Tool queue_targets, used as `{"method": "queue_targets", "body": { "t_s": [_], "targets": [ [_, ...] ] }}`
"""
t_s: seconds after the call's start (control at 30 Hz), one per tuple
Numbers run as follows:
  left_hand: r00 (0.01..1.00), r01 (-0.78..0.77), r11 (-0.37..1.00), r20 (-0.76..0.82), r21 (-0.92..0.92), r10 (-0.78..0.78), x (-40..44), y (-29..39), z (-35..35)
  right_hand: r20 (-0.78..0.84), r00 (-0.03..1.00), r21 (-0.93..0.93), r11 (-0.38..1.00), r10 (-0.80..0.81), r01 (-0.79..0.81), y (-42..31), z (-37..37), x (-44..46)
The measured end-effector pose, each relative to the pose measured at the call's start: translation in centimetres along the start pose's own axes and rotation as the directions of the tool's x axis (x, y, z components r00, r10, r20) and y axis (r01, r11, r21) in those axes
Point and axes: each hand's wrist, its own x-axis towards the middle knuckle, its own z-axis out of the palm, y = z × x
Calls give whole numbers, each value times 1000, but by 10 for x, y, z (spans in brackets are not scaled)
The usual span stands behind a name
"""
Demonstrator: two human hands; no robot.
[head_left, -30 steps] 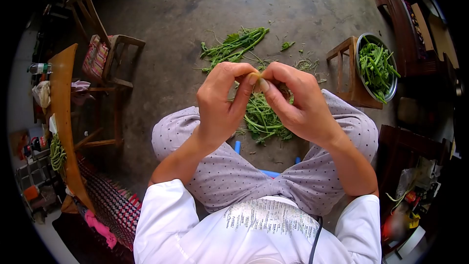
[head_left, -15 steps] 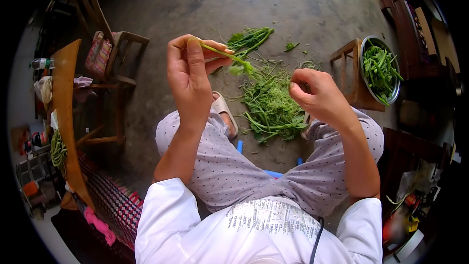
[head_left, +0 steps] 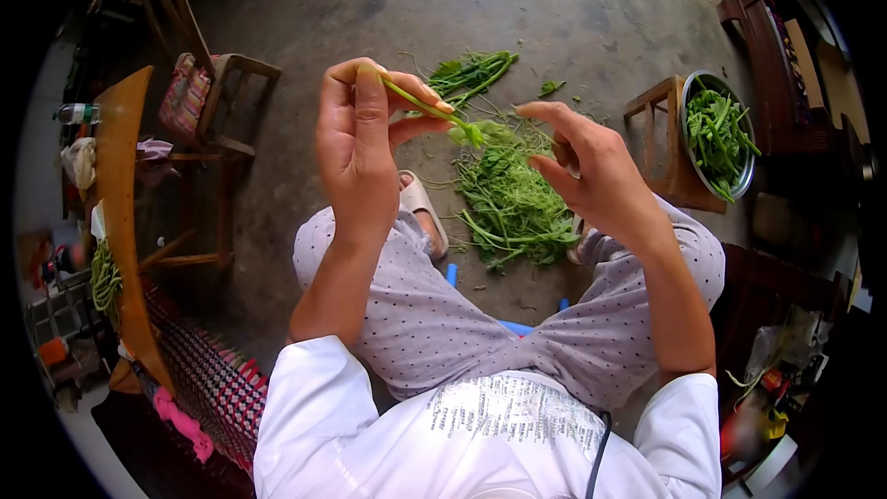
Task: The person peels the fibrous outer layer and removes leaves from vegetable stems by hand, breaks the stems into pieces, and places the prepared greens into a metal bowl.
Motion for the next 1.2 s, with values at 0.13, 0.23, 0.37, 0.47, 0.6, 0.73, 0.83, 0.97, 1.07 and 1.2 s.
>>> {"method": "queue_targets", "body": {
  "t_s": [0.13,0.23,0.37,0.47,0.6,0.73,0.83,0.97,1.07,1.2],
  "targets": [
    [996,37,999,79,-36,-34,-2,-1,6,-71,980,188,962,-188,199,-12,3,6],
    [978,118,990,182,-82,-101,-3,-5,8,-76,973,208,951,-217,229,-13,6,8],
    [950,248,955,234,-160,-207,0,-8,6,-147,956,260,922,-255,286,-13,15,10],
    [941,271,949,255,-163,-225,0,-7,6,-176,954,246,927,-244,283,-14,13,10],
    [899,194,981,403,-17,-171,-4,-13,8,-240,939,147,947,-246,285,-12,10,11],
    [904,239,969,351,60,-244,-12,-13,14,-251,935,114,951,-252,288,-11,10,10],
    [919,215,972,318,89,-233,-12,-15,14,-301,913,138,934,-277,329,-7,15,14],
    [905,274,957,311,100,-291,-11,-21,13,-329,905,131,936,-271,328,-7,15,16],
    [906,289,953,296,94,-304,-11,-24,14,-349,916,225,931,-198,287,-6,18,16],
    [909,307,946,262,101,-323,-11,-28,14,-251,967,635,762,48,127,5,16,19]
  ]
}}
